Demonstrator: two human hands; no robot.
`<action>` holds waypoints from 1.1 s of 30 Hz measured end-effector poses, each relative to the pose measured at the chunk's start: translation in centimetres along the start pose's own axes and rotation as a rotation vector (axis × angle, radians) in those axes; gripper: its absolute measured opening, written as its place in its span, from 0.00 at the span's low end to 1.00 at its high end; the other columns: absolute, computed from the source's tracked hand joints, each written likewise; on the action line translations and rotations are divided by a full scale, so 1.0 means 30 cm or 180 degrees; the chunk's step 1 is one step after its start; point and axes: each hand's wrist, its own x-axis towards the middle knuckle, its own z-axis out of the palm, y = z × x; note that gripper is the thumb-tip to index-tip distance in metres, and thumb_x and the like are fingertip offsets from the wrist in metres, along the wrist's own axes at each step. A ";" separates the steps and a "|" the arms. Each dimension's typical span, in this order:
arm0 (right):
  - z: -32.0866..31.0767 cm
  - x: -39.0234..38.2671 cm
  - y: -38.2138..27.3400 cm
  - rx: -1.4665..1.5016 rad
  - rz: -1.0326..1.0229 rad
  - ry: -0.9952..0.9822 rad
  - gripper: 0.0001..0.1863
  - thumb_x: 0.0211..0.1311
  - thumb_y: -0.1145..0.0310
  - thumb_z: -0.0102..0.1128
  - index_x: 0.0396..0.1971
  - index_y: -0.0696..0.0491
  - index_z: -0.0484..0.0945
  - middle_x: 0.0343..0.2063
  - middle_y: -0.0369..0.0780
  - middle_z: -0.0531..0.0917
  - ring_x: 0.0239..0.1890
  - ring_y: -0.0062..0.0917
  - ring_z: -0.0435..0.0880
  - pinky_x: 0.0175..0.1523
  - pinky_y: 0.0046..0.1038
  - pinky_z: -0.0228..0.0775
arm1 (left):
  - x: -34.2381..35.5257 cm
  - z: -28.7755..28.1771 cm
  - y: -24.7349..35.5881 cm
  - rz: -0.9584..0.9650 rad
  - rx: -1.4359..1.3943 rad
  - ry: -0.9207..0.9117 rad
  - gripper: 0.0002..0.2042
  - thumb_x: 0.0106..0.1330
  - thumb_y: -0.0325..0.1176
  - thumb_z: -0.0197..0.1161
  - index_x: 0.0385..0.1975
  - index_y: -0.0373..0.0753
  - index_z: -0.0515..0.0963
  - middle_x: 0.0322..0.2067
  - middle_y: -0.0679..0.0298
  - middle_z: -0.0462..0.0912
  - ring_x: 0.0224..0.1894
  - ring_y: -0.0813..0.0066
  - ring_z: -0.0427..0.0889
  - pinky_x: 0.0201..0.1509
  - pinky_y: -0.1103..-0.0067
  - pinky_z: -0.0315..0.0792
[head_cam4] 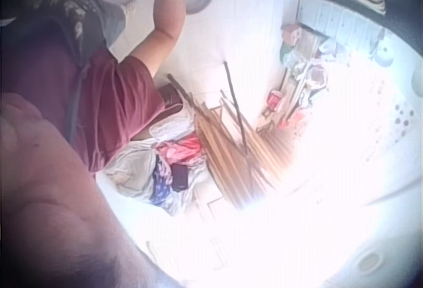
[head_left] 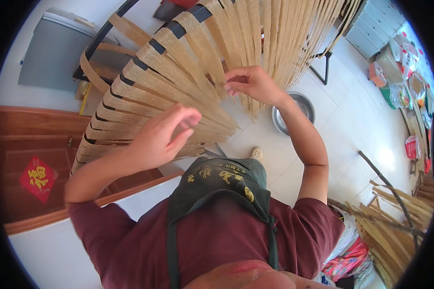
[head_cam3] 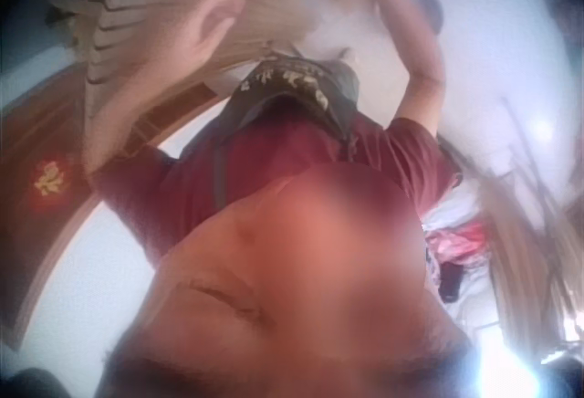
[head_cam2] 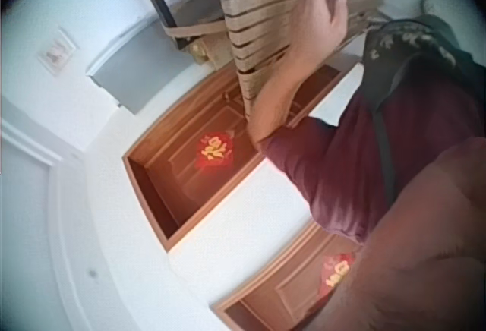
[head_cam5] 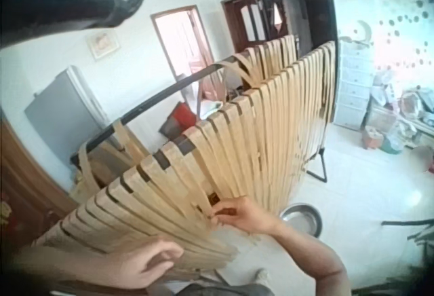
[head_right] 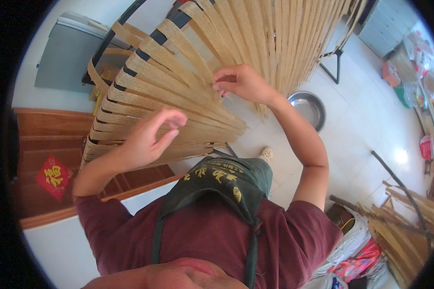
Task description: The person weaves thin bamboo strips together by hand, attaching them to a circular frame to create a mat-like structure.
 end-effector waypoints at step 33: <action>0.007 -0.136 -0.117 -0.0997 -0.0975 0.0179 0.08 0.62 0.79 0.67 0.40 0.59 0.81 0.33 0.41 0.83 0.33 0.24 0.85 0.39 0.24 0.78 | 0.193 0.379 -0.194 -0.0730 -0.3053 0.1585 0.10 0.73 0.30 0.62 0.49 0.33 0.78 0.41 0.68 0.80 0.43 0.84 0.77 0.48 0.82 0.72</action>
